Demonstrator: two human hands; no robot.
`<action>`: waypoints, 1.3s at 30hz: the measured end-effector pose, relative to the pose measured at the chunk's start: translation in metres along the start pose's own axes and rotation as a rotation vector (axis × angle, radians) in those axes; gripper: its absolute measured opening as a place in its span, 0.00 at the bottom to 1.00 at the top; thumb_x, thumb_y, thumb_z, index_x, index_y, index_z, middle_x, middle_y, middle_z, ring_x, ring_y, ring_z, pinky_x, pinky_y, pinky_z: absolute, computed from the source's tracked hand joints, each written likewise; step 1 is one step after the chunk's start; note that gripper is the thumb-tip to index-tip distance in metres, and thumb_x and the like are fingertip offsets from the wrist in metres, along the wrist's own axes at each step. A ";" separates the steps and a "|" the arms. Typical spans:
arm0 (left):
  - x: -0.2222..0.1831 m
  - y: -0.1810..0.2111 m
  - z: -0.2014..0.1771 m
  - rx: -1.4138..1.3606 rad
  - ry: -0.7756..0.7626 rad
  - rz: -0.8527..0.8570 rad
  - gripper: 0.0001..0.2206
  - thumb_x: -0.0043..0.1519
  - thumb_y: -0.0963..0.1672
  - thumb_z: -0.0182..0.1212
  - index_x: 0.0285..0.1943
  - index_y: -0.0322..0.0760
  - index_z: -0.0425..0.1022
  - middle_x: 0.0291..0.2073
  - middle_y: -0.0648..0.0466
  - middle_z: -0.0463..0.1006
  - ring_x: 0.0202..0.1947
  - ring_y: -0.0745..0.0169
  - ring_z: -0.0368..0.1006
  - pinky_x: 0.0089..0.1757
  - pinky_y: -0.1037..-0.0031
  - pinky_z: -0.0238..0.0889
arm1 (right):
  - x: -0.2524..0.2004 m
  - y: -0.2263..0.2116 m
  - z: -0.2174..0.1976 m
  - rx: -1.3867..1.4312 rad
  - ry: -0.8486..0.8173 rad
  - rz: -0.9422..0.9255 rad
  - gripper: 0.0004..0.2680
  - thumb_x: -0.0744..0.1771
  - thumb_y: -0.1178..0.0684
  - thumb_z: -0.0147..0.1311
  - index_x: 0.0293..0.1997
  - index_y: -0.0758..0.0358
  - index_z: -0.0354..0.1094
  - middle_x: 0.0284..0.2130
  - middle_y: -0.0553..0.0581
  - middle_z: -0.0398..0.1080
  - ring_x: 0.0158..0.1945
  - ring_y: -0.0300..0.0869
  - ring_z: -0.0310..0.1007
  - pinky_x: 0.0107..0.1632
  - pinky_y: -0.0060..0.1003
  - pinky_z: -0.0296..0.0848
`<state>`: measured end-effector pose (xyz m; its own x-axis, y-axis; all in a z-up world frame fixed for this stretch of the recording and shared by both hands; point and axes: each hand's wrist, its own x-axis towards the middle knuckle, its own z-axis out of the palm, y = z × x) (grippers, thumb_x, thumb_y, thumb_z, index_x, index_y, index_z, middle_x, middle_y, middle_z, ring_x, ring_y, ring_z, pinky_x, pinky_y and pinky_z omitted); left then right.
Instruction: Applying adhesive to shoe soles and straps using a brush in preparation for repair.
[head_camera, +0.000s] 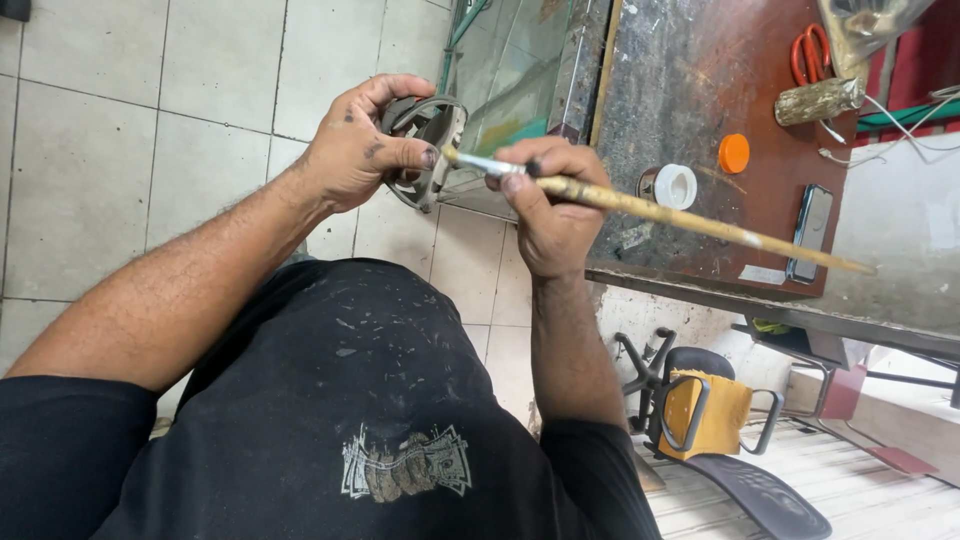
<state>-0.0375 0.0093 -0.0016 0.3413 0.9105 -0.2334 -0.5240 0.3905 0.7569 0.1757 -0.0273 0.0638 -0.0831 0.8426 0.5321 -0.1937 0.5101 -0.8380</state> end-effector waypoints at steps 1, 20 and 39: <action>-0.002 0.006 -0.001 -0.005 0.006 -0.024 0.32 0.41 0.40 0.80 0.56 0.43 0.73 0.56 0.46 0.72 0.50 0.54 0.75 0.34 0.69 0.83 | 0.004 0.000 0.002 0.039 -0.128 -0.071 0.05 0.68 0.64 0.57 0.40 0.61 0.65 0.37 0.60 0.75 0.39 0.45 0.78 0.40 0.35 0.82; -0.020 0.015 -0.018 0.107 -0.302 0.254 0.35 0.47 0.45 0.79 0.63 0.38 0.67 0.57 0.53 0.73 0.58 0.64 0.72 0.63 0.75 0.68 | -0.001 0.012 -0.002 0.107 0.014 -0.035 0.05 0.70 0.63 0.56 0.42 0.59 0.64 0.36 0.59 0.76 0.33 0.44 0.76 0.33 0.33 0.81; -0.025 0.016 -0.010 0.245 -0.178 0.195 0.34 0.44 0.43 0.80 0.61 0.39 0.69 0.55 0.51 0.75 0.54 0.62 0.75 0.54 0.76 0.75 | 0.004 -0.010 0.007 0.161 -0.034 0.121 0.06 0.67 0.62 0.61 0.41 0.61 0.66 0.35 0.62 0.74 0.34 0.44 0.76 0.38 0.37 0.81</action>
<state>-0.0626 -0.0060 0.0101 0.3952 0.9183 0.0236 -0.3977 0.1479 0.9055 0.1701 -0.0300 0.0750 -0.1477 0.8886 0.4343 -0.3337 0.3686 -0.8676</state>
